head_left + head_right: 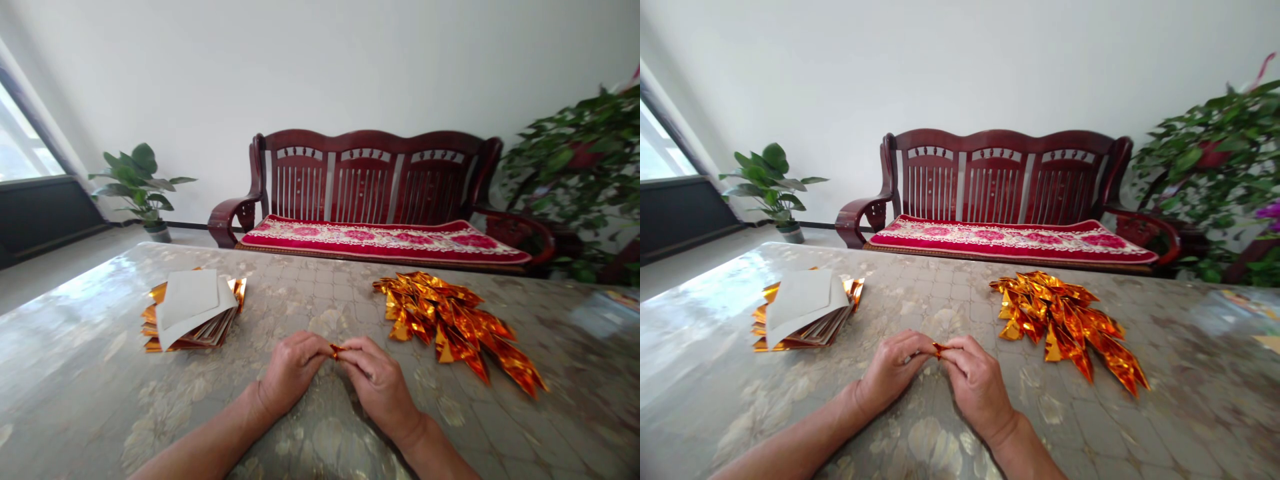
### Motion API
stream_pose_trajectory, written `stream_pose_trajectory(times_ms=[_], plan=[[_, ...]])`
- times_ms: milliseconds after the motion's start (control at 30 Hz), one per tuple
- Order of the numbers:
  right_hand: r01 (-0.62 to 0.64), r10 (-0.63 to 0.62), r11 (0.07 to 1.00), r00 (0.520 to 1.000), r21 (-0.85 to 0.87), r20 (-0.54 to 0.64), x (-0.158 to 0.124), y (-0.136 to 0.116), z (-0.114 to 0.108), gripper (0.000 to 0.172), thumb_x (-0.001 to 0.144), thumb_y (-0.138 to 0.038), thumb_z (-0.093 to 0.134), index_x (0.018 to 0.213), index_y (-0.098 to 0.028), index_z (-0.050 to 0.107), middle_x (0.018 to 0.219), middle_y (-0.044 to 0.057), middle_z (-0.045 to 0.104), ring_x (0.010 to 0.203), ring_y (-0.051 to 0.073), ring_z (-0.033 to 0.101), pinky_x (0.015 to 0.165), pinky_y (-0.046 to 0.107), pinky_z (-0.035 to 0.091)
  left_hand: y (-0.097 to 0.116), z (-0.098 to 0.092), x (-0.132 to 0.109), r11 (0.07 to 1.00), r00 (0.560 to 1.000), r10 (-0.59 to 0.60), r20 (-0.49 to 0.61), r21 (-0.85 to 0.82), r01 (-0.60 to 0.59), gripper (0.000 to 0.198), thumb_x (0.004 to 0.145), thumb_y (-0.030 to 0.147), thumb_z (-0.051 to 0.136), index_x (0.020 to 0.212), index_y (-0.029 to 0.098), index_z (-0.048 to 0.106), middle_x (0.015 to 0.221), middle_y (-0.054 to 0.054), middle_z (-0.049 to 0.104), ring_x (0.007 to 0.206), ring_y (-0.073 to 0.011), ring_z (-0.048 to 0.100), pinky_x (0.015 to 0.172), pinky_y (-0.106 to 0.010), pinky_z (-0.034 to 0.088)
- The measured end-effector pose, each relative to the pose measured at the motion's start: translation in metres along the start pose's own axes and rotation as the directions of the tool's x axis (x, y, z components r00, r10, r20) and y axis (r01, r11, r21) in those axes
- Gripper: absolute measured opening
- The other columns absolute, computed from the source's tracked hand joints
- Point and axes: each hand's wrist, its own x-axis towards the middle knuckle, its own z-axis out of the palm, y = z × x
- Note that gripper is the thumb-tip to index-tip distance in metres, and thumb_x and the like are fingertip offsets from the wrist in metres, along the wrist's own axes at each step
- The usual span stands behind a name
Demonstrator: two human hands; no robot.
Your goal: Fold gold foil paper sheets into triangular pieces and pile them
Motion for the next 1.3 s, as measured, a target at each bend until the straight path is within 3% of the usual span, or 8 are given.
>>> stream_pose_trajectory(times_ms=[600,1000,1300], plan=[[0.063,-0.062,0.998,0.997,-0.006,0.051,-0.003,0.001,-0.005,0.03,0.092,-0.009,0.054,0.114,-0.024,0.068,0.101,0.006,0.066,0.093,0.016,0.065,0.082,0.026,0.055,0.0,0.002,0.002,0.987,0.998,0.005,-0.061,-0.157,-0.015,0.015,0.086,0.01,0.064,0.087,0.021,0.074,0.088,-0.003,0.073,0.083,-0.0134,0.069,0.078,-0.021,0.052],[0.008,-0.011,0.988,1.0,0.155,0.015,0.001,-0.001,-0.009,0.021,0.09,-0.01,0.059,0.099,-0.023,0.074,0.095,0.005,0.07,0.088,0.014,0.067,0.078,0.023,0.055,0.007,-0.001,0.004,0.97,0.997,-0.076,-0.023,-0.233,0.068,0.014,0.084,0.011,0.066,0.084,0.021,0.076,0.081,-0.002,0.076,0.077,-0.0141,0.07,0.074,-0.022,0.052],[-0.04,0.028,0.97,0.998,0.241,0.054,0.004,-0.002,-0.011,0.017,0.088,-0.013,0.063,0.093,-0.023,0.076,0.091,0.004,0.072,0.083,0.014,0.069,0.075,0.022,0.055,0.008,-0.002,0.005,0.962,0.995,-0.093,0.022,-0.257,0.095,0.014,0.083,0.011,0.066,0.083,0.02,0.076,0.082,-0.002,0.076,0.079,-0.0145,0.071,0.076,-0.023,0.053]])
